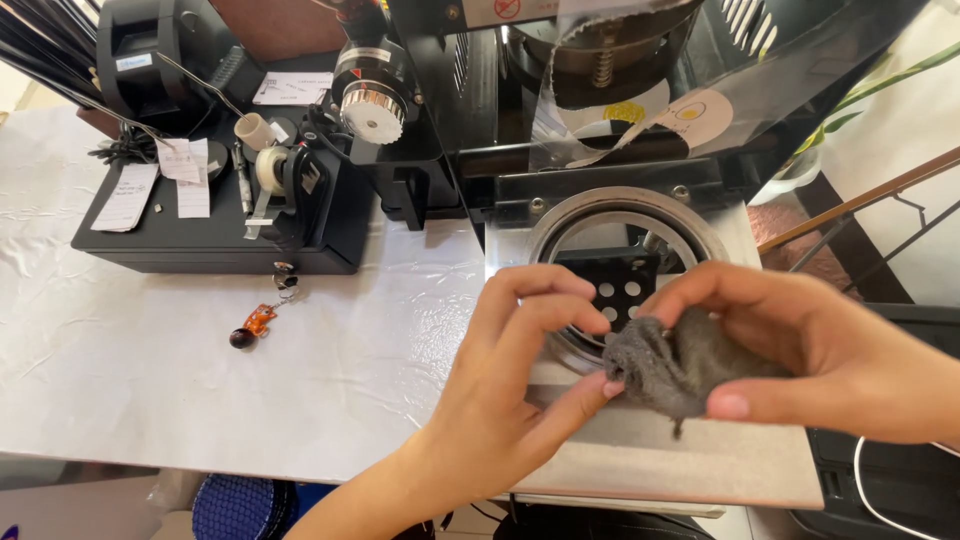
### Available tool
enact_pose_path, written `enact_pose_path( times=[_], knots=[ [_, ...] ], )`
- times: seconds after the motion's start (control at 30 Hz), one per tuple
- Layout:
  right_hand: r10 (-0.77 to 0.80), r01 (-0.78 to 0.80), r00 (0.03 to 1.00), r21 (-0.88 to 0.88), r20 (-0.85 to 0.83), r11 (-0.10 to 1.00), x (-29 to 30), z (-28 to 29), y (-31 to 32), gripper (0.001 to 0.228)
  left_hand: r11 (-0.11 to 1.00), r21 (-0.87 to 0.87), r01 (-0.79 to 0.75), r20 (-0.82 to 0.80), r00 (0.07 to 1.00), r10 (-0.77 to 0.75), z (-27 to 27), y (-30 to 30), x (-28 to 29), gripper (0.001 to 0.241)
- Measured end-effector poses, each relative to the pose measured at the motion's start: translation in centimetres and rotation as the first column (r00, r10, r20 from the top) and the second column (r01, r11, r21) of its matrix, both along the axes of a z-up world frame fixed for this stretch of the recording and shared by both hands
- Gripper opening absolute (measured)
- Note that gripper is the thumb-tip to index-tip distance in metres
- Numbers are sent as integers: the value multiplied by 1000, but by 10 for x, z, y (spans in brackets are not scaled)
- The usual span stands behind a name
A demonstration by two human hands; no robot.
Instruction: Cleaning a cup sealer machine and washing a cleaning cloth.
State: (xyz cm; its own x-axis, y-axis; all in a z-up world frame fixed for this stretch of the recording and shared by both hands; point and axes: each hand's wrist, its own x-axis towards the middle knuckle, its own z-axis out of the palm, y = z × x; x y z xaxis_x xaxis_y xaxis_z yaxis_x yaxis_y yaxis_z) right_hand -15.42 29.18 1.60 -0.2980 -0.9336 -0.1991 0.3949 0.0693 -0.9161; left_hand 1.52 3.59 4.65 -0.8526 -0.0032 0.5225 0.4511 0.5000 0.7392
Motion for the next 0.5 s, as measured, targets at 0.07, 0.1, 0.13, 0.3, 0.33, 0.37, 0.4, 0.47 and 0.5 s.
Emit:
enact_pose_path(
  times=[0.07, 0.1, 0.13, 0.3, 0.33, 0.37, 0.4, 0.47, 0.5],
  knots=[
    [-80, 105, 954, 73, -288, 992, -11, -6, 12, 57, 1000, 14, -25, -56, 998, 25, 3, -5, -3, 42],
    [-78, 104, 956, 77, -282, 992, -20, -6, 17, 57, 1000, 16, -26, -50, 998, 27, 1, -11, -2, 42],
    [-166, 176, 960, 25, -225, 984, -28, -8, 22, 49, 997, -1, -83, -67, 994, 83, 0, -17, -1, 39],
    [-342, 349, 922, 10, -183, 937, -70, -38, 52, 36, 968, -57, -242, -56, 969, 239, -10, -43, -5, 29],
    [-396, 405, 888, -9, -234, 914, -69, -37, 49, 31, 957, -73, -282, -37, 959, 280, -10, -45, -6, 29],
    [-448, 459, 848, -29, -283, 888, -68, -36, 45, 27, 943, -90, -320, -18, 947, 320, -10, -48, -7, 29],
    [-444, 455, 853, -25, -275, 890, -71, -40, 44, 27, 942, -93, -323, -9, 946, 324, -11, -50, -8, 29],
    [-377, 362, 875, -106, -304, 926, -77, -48, 42, 16, 922, -121, -368, 7, 929, 371, -11, -55, -10, 28],
    [-373, 359, 879, -103, -296, 928, -77, -49, 41, 16, 921, -124, -370, 16, 927, 375, -12, -56, -10, 28]
  ],
)
